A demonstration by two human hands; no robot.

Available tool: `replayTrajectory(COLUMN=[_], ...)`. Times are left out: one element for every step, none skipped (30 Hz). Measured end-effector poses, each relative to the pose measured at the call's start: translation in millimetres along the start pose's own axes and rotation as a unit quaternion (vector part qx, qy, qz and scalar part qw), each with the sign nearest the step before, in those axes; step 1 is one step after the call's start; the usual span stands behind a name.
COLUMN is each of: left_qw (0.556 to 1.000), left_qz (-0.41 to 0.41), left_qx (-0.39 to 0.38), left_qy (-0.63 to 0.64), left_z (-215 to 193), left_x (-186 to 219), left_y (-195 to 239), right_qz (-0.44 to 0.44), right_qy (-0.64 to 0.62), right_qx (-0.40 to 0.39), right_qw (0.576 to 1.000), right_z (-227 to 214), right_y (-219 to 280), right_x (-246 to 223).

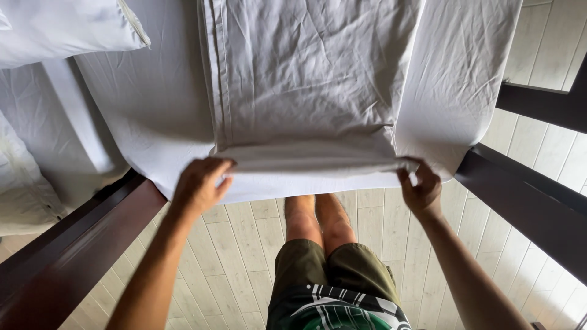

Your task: Fold a white linen item and place it into a wardrobe.

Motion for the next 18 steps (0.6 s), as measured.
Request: replayTrajectory(left_qw=[1.0, 1.0, 0.999, 0.998, 0.998, 0.995, 0.987, 0.988, 0.98, 0.967, 0.968, 0.956, 0.932, 0.933, 0.918, 0.901, 0.902, 0.897], left_qz=[0.008, 0.008, 0.009, 0.01, 0.009, 0.032, 0.055, 0.054, 0.01, -0.033, -0.032, -0.128, -0.221, -0.221, -0.223, -0.222, -0.22, -0.245], left_qx=[-0.018, -0.019, -0.004, 0.012, 0.012, 0.072, 0.132, 0.13, 0.162, 0.192, 0.19, 0.16, 0.125, 0.122, 0.173, 0.223, 0.22, 0.211], left_qy=[0.002, 0.002, 0.032, 0.062, 0.061, 0.066, 0.07, 0.07, 0.116, 0.162, 0.163, 0.212, 0.259, 0.258, 0.279, 0.299, 0.299, 0.301], left_z=[-24.1, -41.6, -60.6, -79.7, -89.0, -104.1, -119.1, -113.8, -111.3, -107.5, -95.6, -81.1, -65.2, -61.1, -60.4, -60.2, -57.3, -52.0], left_x=[0.3, -5.4, -11.9, -18.7, -23.2, -25.6, -28.1, -36.8, -51.3, -64.9, -64.6, -75.6, -85.5, -74.3, -64.9, -56.4, -50.9, -46.4], left_y=[-14.8, -35.1, -55.1, -75.1, -95.1, -113.7, -131.9, -140.1, -147.3, -156.0, -151.8, -149.2, -145.1, -138.5, -129.4, -122.3, -122.5, -118.4], right_qz=[0.052, 0.053, 0.05, 0.046, 0.046, 0.018, -0.01, -0.009, 0.071, 0.151, 0.153, 0.123, 0.092, 0.094, 0.105, 0.116, 0.118, 0.147], right_qy=[0.007, 0.006, -0.001, -0.008, -0.009, -0.057, -0.105, -0.106, -0.243, -0.372, -0.372, -0.344, -0.315, -0.316, -0.265, -0.212, -0.212, -0.194], right_qx=[0.022, 0.022, 0.046, 0.07, 0.069, 0.044, 0.018, 0.017, -0.017, -0.049, -0.048, -0.069, -0.09, -0.089, -0.078, -0.065, -0.062, -0.072], right_qw=[0.998, 0.998, 0.998, 0.996, 0.997, 0.997, 0.994, 0.994, 0.967, 0.915, 0.914, 0.928, 0.94, 0.94, 0.955, 0.968, 0.968, 0.967], right_z=[-5.2, -9.2, -15.2, -20.9, -23.7, -24.6, -25.9, -20.8, -10.1, 1.2, 0.6, 0.7, 0.7, 3.4, 4.5, 4.9, 3.7, 4.4], right_y=[-12.8, -33.6, -53.9, -74.6, -96.4, -119.2, -142.1, -153.8, -165.5, -174.4, -168.0, -166.7, -165.4, -157.7, -149.8, -143.3, -142.4, -139.3], right_x=[-3.9, -18.3, -33.0, -47.5, -49.7, -53.5, -57.6, -44.3, -21.4, 0.0, 5.5, 6.9, 8.3, 14.9, 22.4, 29.6, 20.7, 13.7])
Point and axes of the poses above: each hand's wrist, its own y-axis away from the middle knuckle, its own z-axis out of the palm, x = y × z, the point moved 5 cm from there along -y, towards the middle knuckle, and after that the axes turned 11 degrees about -x, right-handed, at the moved point
